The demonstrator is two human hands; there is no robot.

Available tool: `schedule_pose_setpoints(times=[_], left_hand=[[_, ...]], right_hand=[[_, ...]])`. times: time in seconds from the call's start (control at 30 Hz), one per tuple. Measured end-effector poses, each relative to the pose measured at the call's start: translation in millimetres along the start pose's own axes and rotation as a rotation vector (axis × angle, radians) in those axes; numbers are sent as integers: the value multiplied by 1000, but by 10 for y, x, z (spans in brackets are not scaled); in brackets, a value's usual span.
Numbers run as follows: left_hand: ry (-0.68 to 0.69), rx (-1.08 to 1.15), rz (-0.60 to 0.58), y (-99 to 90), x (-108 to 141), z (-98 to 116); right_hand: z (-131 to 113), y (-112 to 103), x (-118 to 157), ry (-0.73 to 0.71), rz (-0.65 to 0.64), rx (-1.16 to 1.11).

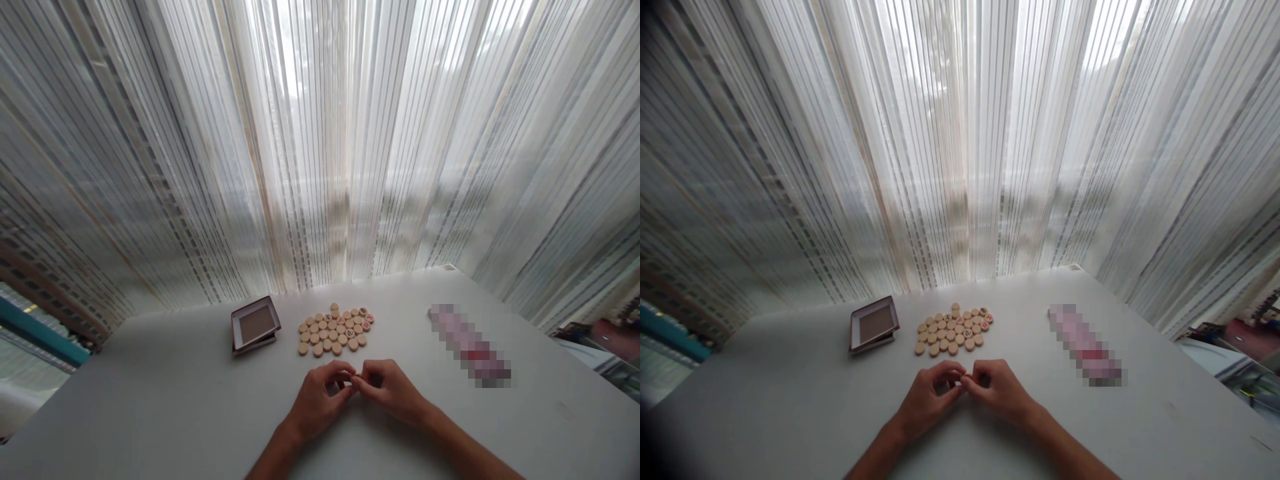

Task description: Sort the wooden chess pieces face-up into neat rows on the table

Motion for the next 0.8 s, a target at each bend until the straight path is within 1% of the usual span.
schedule_pose_setpoints(times=[0.17, 0.43, 0.57, 0.8], left_hand=[[3, 81, -31, -1, 2, 3], [-27, 144, -24, -7, -18, -48], [-23, 164, -32, 3, -15, -43], [8, 140, -46, 5, -17, -22]], right_hand=[[-50, -15, 10, 15, -7, -50], [-150, -54, 14, -33, 19, -123], [-122, -51, 15, -30, 11, -136], [-50, -37, 21, 4, 23, -75]])
Point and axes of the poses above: each hand's wrist, its own x-axis away from the middle knuckle, its own y-axis out of the palm, z = x × y, the point moved 1 cm from there along -x, towards the middle knuckle, and after that the axes turned 1 degree about -x, right-handed, at the moved point
